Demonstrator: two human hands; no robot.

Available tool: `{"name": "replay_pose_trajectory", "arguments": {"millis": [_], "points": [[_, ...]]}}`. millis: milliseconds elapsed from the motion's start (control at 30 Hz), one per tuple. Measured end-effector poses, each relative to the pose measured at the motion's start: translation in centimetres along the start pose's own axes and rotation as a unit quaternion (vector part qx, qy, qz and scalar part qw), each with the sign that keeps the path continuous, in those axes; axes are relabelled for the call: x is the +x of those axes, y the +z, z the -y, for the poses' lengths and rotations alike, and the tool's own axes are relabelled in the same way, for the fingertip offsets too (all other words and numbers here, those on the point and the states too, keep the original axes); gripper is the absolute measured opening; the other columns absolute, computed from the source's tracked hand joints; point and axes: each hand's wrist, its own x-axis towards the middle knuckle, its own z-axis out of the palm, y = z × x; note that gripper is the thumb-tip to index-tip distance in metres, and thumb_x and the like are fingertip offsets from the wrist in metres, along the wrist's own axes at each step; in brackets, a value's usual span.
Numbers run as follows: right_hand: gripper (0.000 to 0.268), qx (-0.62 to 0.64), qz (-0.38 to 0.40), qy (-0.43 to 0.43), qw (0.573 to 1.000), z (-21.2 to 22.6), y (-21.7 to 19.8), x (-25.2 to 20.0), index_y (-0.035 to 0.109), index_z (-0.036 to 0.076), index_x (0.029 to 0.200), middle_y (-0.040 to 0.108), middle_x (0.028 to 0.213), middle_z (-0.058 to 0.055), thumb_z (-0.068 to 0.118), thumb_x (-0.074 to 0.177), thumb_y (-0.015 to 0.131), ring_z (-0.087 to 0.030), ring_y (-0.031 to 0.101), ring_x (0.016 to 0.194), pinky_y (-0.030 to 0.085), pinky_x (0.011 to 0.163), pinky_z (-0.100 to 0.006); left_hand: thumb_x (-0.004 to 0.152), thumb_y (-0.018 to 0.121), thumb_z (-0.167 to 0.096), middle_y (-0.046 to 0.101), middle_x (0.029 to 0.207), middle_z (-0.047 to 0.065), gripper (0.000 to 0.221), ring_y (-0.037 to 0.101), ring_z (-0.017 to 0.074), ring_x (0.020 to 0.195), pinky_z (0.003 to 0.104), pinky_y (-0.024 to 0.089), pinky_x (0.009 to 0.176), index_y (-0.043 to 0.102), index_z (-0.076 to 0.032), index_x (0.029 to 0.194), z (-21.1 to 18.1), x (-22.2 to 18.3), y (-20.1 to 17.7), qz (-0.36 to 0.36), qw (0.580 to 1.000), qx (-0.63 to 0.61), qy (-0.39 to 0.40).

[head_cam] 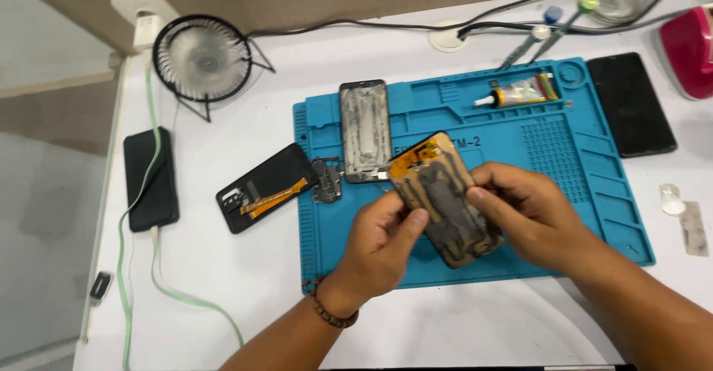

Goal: A technician disassembles phone components, peels adhesive film from a new screen, and uses a powered tool for repair.

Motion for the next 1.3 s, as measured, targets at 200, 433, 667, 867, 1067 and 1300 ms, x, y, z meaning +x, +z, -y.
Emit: {"name": "replay_pose_trajectory", "arguments": {"millis": [200,433,667,867,1067,1300], "points": [[0.023,0.024,-0.032,0.069,0.997,-1.5,-0.8,-0.3,0.073,0.004,0.106,0.067,0.085,-0.002,0.019,0.103,0.056,-0.011,0.059,0.068,0.048,0.059,-0.027,0.105,0.054,-0.026,0.066,0.092,0.001,0.030,0.055,0.0095,0.076,0.028,0.047,0.063,0.067,-0.003,0.119,0.2,-0.1,0.3,0.011,0.998,0.047,-0.047],[0.020,-0.137,-0.058,0.043,0.988,-0.5,-1.7,-0.6,0.068,0.008,0.082,0.055,0.064,0.002,0.017,0.100,0.063,-0.008,0.046,0.058,0.039,0.053,-0.026,0.098,0.056,-0.022,0.054,0.072,-0.002,0.020,0.048,0.0110,0.066,0.031,0.041,0.058,0.057,-0.009,0.083,-0.2,0.1,1.0,0.003,0.989,0.127,-0.080],[0.018,-0.323,-0.055,-0.091,0.940,-0.8,-1.6,-1.3,0.062,0.011,0.084,0.051,0.062,0.000,0.023,0.097,0.061,-0.017,0.038,0.051,0.032,0.050,-0.032,0.088,0.057,-0.013,0.040,0.055,-0.007,0.030,0.034,0.0066,0.054,0.029,0.028,0.049,0.043,-0.014,0.062,-0.6,0.5,0.8,-0.024,0.980,0.151,-0.129],[0.014,-0.347,-0.035,-0.118,0.930,-0.9,-1.2,-1.5,0.063,0.015,0.085,0.063,0.066,0.004,0.024,0.096,0.061,-0.018,0.051,0.049,0.039,0.050,-0.033,0.086,0.057,-0.008,0.053,0.057,-0.001,0.025,0.042,0.0077,0.052,0.028,0.032,0.047,0.056,-0.010,0.060,-0.3,0.5,0.9,-0.032,0.983,0.088,-0.156],[0.009,-0.328,-0.022,-0.197,0.924,0.1,-0.4,-1.2,0.065,0.008,0.090,0.062,0.069,-0.004,0.016,0.094,0.063,-0.024,0.048,0.051,0.040,0.049,-0.036,0.083,0.059,-0.012,0.050,0.054,-0.001,0.026,0.040,0.0094,0.051,0.032,0.031,0.046,0.055,-0.011,0.058,0.4,0.4,0.9,-0.048,0.979,0.136,-0.143],[0.013,-0.327,-0.035,-0.207,0.921,0.0,-0.5,-1.5,0.063,0.007,0.088,0.059,0.067,-0.006,0.018,0.094,0.063,-0.023,0.045,0.050,0.038,0.046,-0.036,0.085,0.054,-0.006,0.072,0.066,0.007,0.026,0.069,0.0168,0.059,0.030,0.050,0.046,0.069,-0.004,0.064,0.8,0.1,0.7,-0.054,0.983,0.127,-0.121]]}}
